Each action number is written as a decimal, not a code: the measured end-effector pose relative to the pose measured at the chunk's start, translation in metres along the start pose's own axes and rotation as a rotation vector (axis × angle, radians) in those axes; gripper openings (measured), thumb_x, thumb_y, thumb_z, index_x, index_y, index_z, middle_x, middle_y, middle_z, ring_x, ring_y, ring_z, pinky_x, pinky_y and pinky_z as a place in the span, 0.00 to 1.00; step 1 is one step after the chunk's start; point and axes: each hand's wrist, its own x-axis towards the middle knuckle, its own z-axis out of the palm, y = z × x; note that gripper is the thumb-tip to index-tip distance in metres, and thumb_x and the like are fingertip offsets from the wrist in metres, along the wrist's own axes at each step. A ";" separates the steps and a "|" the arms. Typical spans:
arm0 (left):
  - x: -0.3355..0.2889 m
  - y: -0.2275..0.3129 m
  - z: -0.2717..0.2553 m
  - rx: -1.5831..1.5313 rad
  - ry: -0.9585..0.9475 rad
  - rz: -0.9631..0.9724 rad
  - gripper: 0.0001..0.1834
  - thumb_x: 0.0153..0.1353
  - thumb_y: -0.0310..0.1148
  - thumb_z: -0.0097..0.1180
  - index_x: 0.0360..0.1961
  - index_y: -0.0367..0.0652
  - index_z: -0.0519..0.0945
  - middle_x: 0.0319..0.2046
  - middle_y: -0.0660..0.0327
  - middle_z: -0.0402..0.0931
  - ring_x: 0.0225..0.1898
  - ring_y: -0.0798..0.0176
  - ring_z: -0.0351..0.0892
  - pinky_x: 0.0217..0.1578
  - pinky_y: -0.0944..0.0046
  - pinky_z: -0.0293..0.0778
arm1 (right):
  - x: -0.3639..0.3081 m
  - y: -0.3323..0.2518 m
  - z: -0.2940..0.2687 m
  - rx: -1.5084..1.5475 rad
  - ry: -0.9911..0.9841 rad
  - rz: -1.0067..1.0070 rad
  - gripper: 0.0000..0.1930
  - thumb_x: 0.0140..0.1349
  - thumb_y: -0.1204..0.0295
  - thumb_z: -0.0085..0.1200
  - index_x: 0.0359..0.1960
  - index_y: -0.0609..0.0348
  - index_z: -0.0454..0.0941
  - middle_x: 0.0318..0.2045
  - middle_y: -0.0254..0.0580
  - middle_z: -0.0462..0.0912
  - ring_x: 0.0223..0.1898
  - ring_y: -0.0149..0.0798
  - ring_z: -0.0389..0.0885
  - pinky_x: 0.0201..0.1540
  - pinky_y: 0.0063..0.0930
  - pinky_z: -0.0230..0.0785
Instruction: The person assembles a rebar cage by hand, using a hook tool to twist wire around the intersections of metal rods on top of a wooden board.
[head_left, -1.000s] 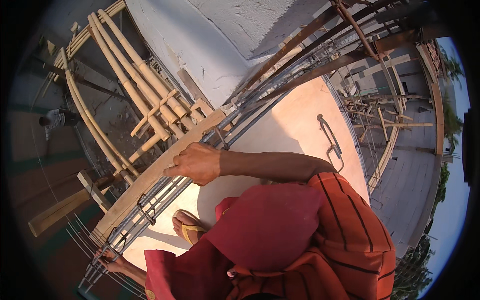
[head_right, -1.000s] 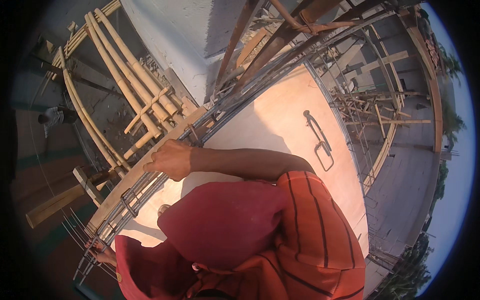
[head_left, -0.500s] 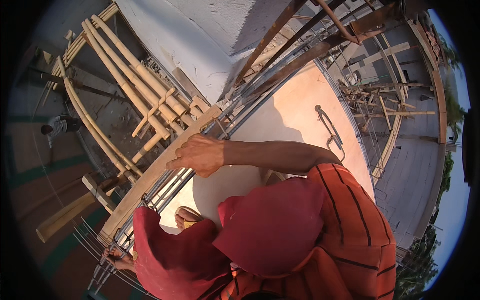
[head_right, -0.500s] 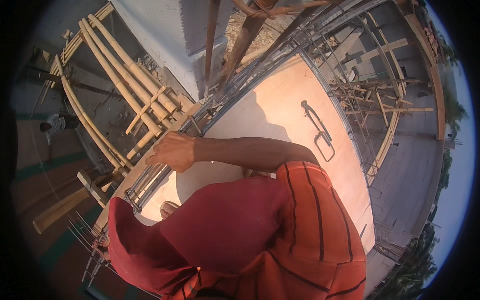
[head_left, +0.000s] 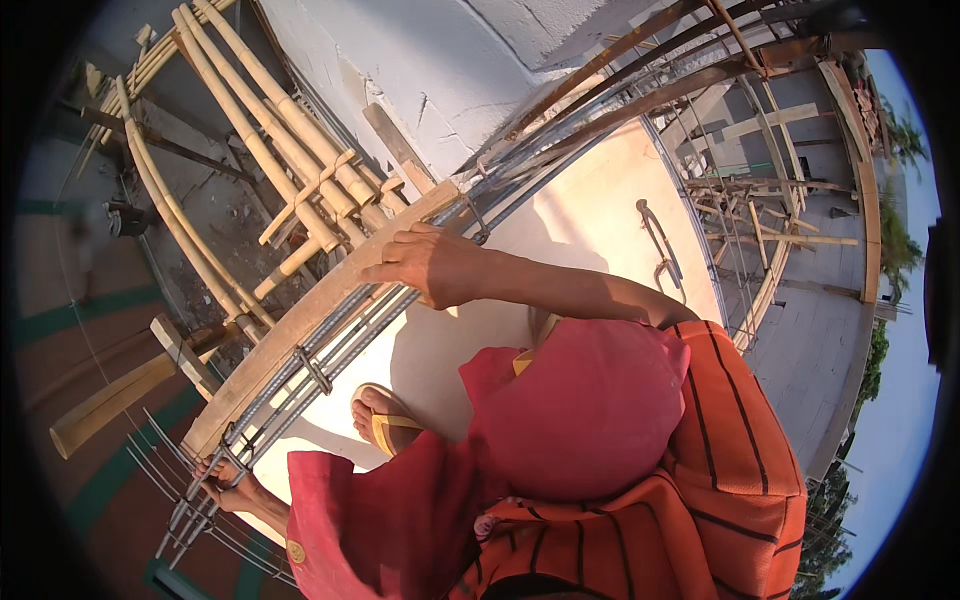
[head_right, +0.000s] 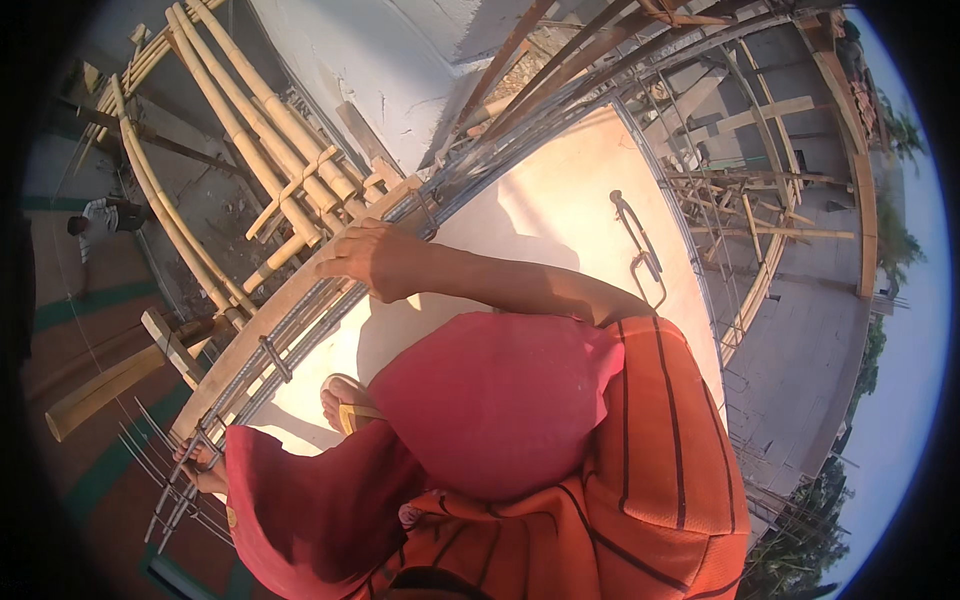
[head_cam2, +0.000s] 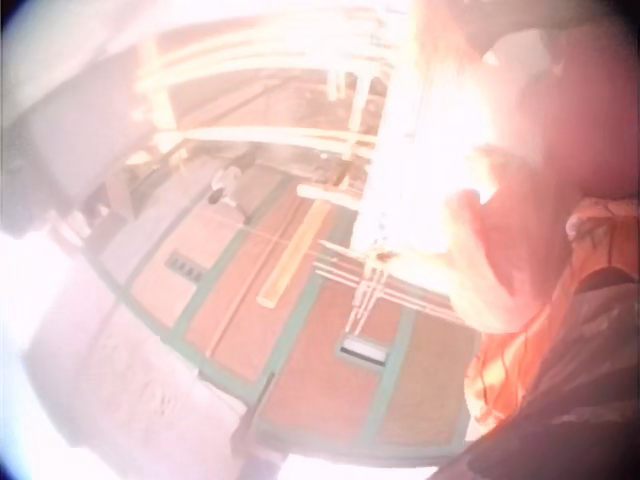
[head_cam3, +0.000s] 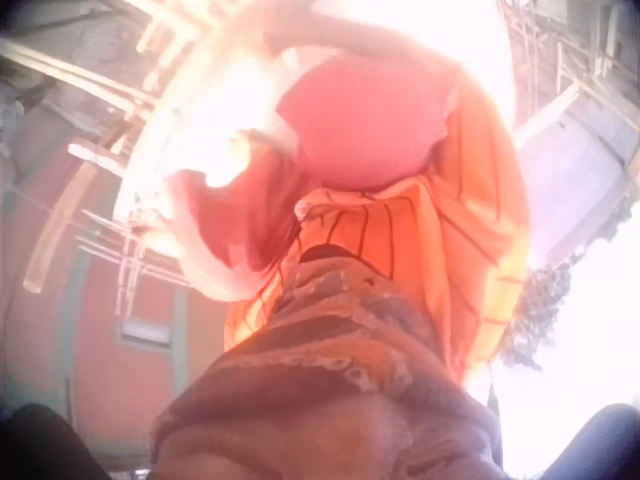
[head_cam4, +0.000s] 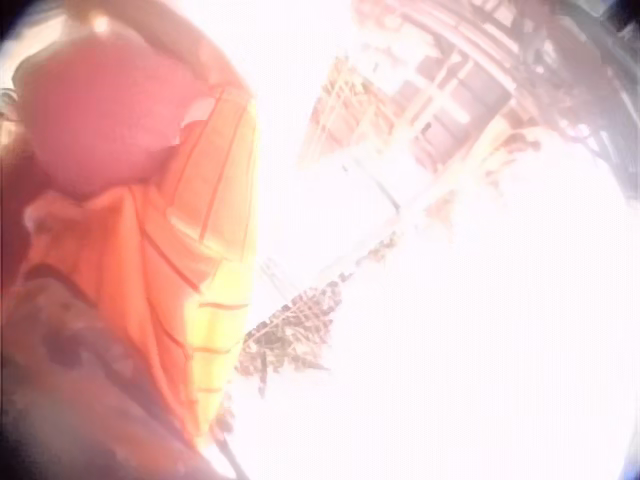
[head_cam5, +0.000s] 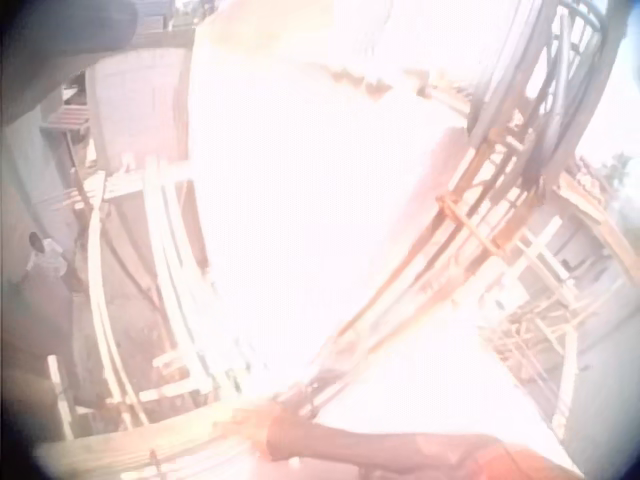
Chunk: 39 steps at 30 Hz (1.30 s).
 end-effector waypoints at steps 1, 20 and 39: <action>0.002 0.002 -0.002 0.001 0.008 0.000 0.19 0.59 0.27 0.48 0.50 0.29 0.72 0.51 0.47 0.73 0.54 0.50 0.72 0.60 0.51 0.66 | -0.003 -0.006 -0.002 0.004 -0.005 0.009 0.39 0.41 0.77 0.62 0.60 0.41 0.67 0.40 0.38 0.76 0.48 0.44 0.73 0.52 0.39 0.65; -0.041 -0.023 0.047 0.144 -0.266 -0.095 0.21 0.58 0.30 0.50 0.51 0.28 0.71 0.50 0.47 0.74 0.54 0.49 0.72 0.59 0.51 0.67 | -0.155 0.021 -0.090 0.457 -0.226 0.730 0.14 0.59 0.68 0.47 0.45 0.59 0.77 0.27 0.38 0.81 0.33 0.37 0.79 0.41 0.30 0.69; -0.230 -0.264 0.408 1.774 -1.291 -0.806 0.28 0.56 0.48 0.60 0.49 0.35 0.75 0.46 0.51 0.77 0.50 0.51 0.75 0.56 0.58 0.66 | -0.331 0.414 -0.067 -0.226 0.187 0.976 0.24 0.63 0.52 0.43 0.43 0.62 0.77 0.40 0.58 0.80 0.47 0.53 0.77 0.49 0.43 0.71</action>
